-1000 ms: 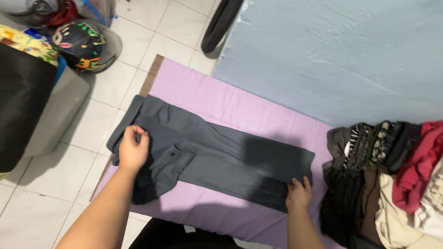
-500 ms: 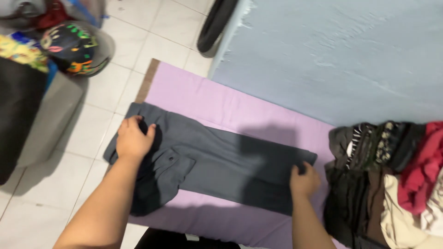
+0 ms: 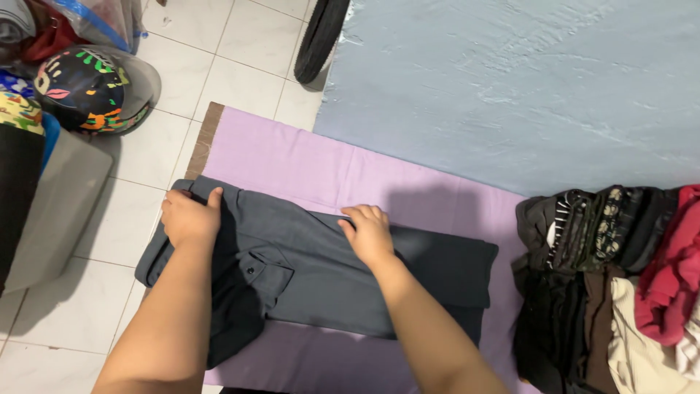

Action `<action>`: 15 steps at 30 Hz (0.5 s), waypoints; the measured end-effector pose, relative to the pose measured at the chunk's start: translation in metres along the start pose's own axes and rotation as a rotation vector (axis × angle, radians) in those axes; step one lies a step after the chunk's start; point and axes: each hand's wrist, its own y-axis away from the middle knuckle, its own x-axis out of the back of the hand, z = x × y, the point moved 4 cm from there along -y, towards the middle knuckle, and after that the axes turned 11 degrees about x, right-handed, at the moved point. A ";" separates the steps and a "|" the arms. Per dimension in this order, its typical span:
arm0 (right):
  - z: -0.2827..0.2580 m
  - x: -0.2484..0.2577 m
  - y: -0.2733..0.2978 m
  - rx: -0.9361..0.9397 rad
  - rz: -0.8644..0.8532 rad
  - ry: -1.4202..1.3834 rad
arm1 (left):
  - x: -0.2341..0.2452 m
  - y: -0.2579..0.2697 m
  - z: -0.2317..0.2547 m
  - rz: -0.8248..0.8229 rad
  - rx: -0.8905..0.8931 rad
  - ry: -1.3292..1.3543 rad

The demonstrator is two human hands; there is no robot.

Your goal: The person takes a pair of pants from a stack of folded clothes, unfolds and flattens them on a surface by hand, and folds them.

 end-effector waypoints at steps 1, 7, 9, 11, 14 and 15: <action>-0.003 -0.005 -0.007 -0.001 -0.010 0.002 | -0.001 -0.004 -0.001 -0.003 0.012 -0.022; 0.016 -0.035 -0.021 -0.107 -0.176 0.102 | -0.005 -0.017 -0.006 0.011 0.001 -0.046; 0.022 -0.042 -0.017 -0.217 -0.099 0.136 | 0.000 -0.020 -0.012 -0.027 0.125 0.096; 0.023 -0.047 -0.013 -0.286 -0.052 0.165 | 0.003 -0.018 -0.014 -0.038 0.189 0.178; 0.018 -0.048 -0.007 -0.285 0.014 0.198 | 0.002 -0.015 -0.010 0.072 0.106 0.191; 0.015 -0.045 -0.004 -0.256 0.062 0.211 | 0.002 -0.012 -0.007 0.159 0.019 0.181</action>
